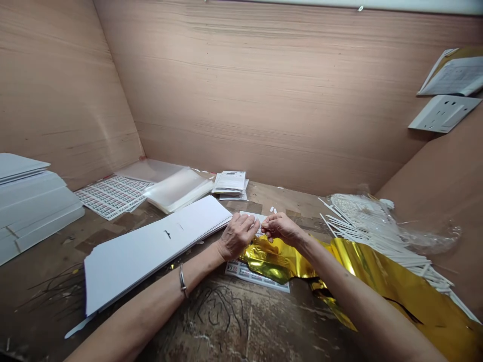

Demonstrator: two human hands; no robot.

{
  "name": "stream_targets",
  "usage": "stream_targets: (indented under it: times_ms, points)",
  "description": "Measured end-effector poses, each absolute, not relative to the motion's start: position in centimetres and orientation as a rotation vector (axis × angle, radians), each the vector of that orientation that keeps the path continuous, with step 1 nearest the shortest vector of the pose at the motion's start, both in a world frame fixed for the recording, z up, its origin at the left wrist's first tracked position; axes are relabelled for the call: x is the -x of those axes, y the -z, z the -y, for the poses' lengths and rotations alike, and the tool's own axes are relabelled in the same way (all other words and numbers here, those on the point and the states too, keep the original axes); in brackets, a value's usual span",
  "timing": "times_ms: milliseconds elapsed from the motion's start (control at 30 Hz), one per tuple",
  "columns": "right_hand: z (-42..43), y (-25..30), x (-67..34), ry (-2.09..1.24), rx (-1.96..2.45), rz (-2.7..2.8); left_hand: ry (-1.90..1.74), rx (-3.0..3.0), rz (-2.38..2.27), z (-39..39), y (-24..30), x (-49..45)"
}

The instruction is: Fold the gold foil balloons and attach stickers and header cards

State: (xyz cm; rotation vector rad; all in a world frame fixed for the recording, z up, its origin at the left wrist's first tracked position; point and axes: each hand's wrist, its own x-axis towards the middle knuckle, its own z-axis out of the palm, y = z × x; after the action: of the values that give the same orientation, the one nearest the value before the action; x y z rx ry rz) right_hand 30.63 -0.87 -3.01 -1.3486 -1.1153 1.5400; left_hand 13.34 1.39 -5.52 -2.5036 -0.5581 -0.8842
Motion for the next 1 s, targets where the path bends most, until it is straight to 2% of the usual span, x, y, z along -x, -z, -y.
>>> stream_targets:
  times_ms: [167, 400, 700, 833, 933, 1000]
  points:
    - [2.4, 2.9, -29.7, -1.573, 1.305, 1.079, 0.932, 2.509, 0.543, -0.1, 5.7, -13.1]
    - [4.7, 2.4, -29.0, -1.577, 1.188, 0.983, 1.157, 2.666, 0.908, 1.3, 4.9, -12.1]
    - [6.8, 2.4, -28.6, -1.658, 1.099, 0.926, 0.922, 2.497, 0.486, 3.2, 4.8, -11.1]
    - [7.5, 2.5, -28.3, -1.665, 1.089, 0.926, 0.961, 2.525, 0.453, 3.9, 4.9, -11.7]
    - [7.6, 2.5, -28.3, -1.602, 1.119, 0.971, 1.133, 2.731, 0.707, 4.1, 4.6, -12.1]
    - [7.5, 2.6, -28.5, -1.465, 1.212, 1.067, 1.355, 2.890, 1.212, 3.7, 4.1, -12.4]
